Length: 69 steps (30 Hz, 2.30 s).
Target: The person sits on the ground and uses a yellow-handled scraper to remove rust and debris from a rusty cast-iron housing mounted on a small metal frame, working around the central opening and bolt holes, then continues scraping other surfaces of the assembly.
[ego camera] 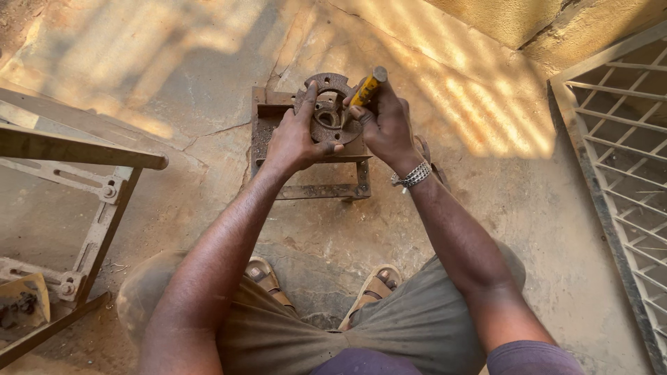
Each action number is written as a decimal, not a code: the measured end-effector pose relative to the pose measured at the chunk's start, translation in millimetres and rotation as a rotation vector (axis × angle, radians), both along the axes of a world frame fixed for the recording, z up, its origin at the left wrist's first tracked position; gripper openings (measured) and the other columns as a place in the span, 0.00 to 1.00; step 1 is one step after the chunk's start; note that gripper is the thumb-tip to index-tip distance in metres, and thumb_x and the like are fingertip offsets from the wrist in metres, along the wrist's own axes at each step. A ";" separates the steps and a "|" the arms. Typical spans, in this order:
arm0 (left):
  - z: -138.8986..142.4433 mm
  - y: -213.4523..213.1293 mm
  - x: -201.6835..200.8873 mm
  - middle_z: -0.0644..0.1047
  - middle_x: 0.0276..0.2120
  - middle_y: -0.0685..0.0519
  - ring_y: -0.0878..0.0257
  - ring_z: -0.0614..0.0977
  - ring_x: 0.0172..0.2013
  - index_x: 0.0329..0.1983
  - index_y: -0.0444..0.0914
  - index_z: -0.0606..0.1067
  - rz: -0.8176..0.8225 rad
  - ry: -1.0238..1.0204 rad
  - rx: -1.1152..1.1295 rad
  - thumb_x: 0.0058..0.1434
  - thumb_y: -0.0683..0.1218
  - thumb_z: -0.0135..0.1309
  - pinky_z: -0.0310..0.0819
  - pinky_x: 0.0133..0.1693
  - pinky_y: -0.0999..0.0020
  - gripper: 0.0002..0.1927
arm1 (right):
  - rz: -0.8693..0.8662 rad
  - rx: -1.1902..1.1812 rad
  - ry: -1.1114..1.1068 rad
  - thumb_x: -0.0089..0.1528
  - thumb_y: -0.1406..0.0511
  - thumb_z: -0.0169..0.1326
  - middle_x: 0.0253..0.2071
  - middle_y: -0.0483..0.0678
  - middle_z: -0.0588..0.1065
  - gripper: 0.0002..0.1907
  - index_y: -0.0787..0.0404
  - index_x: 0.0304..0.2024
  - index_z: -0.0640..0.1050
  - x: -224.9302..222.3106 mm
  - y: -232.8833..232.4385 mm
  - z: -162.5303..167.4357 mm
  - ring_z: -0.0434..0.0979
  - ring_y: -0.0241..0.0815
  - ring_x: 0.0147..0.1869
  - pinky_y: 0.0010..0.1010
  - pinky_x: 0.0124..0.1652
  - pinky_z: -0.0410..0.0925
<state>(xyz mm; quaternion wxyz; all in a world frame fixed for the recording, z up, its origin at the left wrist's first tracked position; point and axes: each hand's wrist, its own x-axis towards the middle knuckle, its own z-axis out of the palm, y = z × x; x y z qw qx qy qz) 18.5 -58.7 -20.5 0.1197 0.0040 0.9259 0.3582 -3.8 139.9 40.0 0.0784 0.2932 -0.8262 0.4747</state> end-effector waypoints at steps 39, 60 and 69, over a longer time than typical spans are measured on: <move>3.9 3.3 -1.1 0.69 0.57 0.35 0.41 0.79 0.54 0.79 0.58 0.33 0.013 -0.046 0.010 0.49 0.65 0.73 0.76 0.56 0.44 0.70 | 0.085 -0.144 0.066 0.73 0.79 0.52 0.52 0.56 0.79 0.19 0.58 0.62 0.66 3.9 1.2 9.3 0.83 0.49 0.58 0.38 0.59 0.78; -6.5 2.1 -3.6 0.66 0.57 0.31 0.38 0.75 0.55 0.78 0.57 0.31 -0.004 0.023 -0.018 0.48 0.68 0.75 0.73 0.55 0.40 0.73 | -0.013 -0.261 -0.095 0.73 0.71 0.52 0.46 0.50 0.83 0.07 0.62 0.53 0.70 -4.5 -3.3 -11.5 0.85 0.38 0.40 0.25 0.36 0.79; 31.7 1.1 7.9 0.53 0.72 0.39 0.41 0.60 0.69 0.78 0.56 0.54 0.064 -0.082 -0.200 0.47 0.63 0.78 0.60 0.65 0.41 0.60 | 0.067 -0.154 -0.095 0.71 0.67 0.56 0.43 0.52 0.82 0.09 0.65 0.51 0.73 -1.3 -8.8 -4.1 0.86 0.43 0.49 0.34 0.50 0.81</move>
